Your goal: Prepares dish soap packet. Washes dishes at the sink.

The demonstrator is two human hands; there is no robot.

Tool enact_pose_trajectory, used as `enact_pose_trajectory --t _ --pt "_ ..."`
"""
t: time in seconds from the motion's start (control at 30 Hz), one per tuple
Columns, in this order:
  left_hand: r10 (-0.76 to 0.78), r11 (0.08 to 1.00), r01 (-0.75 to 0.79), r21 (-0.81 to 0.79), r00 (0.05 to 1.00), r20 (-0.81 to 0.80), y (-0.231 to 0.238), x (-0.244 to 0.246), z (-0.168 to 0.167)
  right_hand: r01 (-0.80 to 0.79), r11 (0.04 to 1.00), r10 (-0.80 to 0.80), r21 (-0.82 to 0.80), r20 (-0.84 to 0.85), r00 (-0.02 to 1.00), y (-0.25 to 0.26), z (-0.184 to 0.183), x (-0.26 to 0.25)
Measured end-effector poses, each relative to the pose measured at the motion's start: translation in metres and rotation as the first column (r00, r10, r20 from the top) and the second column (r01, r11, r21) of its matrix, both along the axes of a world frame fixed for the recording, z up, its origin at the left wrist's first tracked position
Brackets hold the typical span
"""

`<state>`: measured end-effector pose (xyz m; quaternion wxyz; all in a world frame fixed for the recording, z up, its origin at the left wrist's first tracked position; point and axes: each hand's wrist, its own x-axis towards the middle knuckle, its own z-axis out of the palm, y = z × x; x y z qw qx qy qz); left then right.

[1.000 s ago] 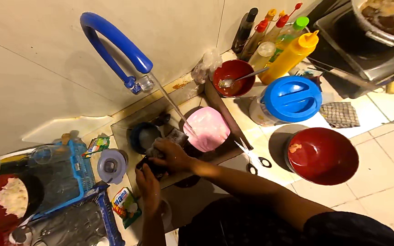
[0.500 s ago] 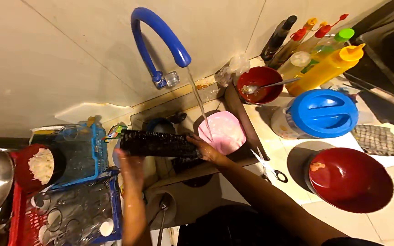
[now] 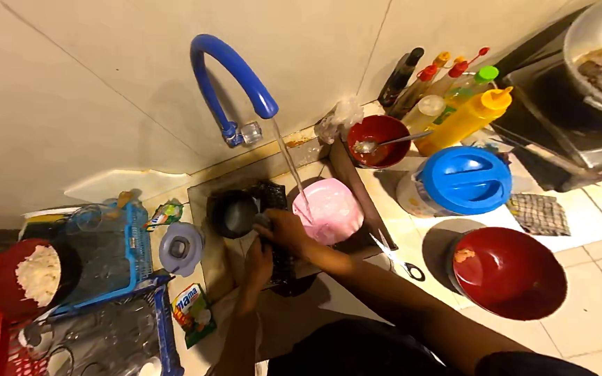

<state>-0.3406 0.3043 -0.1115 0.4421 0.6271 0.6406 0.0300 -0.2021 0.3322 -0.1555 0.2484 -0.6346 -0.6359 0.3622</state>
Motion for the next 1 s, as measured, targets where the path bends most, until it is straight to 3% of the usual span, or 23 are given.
enact_pose_trajectory --t 0.1,0.2,0.37,0.43,0.53,0.63,0.73,0.8,0.9,1.0 --pt "0.018 0.996 -0.013 -0.085 0.998 0.067 -0.019 -0.003 0.004 0.106 0.989 -0.104 -0.102 0.021 0.994 0.060 -0.019 0.027" --pt "0.068 0.995 -0.061 -0.083 0.994 0.082 -0.021 0.000 0.007 0.196 0.977 -0.201 0.079 0.056 0.978 0.065 -0.030 0.021" --pt "0.094 0.995 -0.092 -0.023 0.990 0.104 -0.008 -0.012 0.000 -0.094 0.975 0.104 0.200 -0.036 0.994 0.011 -0.027 -0.014" --pt "0.075 0.990 -0.061 -0.126 0.991 0.111 -0.018 -0.010 0.002 -0.063 0.994 0.068 0.093 -0.051 0.996 0.022 -0.043 0.014" --pt "0.074 0.977 -0.046 -0.210 0.989 0.126 -0.027 0.006 -0.001 0.098 0.995 -0.102 0.032 0.136 0.985 0.040 -0.055 0.042" --pt "0.134 0.982 -0.102 -0.157 0.969 0.206 -0.019 0.024 -0.011 -0.001 1.000 -0.001 0.021 0.089 0.996 0.005 -0.023 0.031" --pt "0.130 0.987 -0.102 -0.123 0.960 0.248 -0.005 0.032 -0.022 -0.133 0.990 0.132 0.052 0.034 0.991 -0.005 -0.022 0.044" --pt "0.081 0.977 -0.034 -0.212 0.972 0.219 -0.010 0.041 -0.014 -0.091 0.994 0.098 -0.067 0.099 0.990 0.018 -0.033 0.074" --pt "0.112 0.964 -0.033 -0.265 0.951 0.290 -0.019 0.056 -0.010 0.035 0.995 -0.009 -0.098 0.250 0.968 0.045 -0.046 0.099" --pt "0.271 0.937 -0.155 -0.313 0.888 0.372 -0.014 0.058 -0.027 -0.075 0.988 0.104 -0.132 0.228 0.968 0.011 -0.026 0.074"
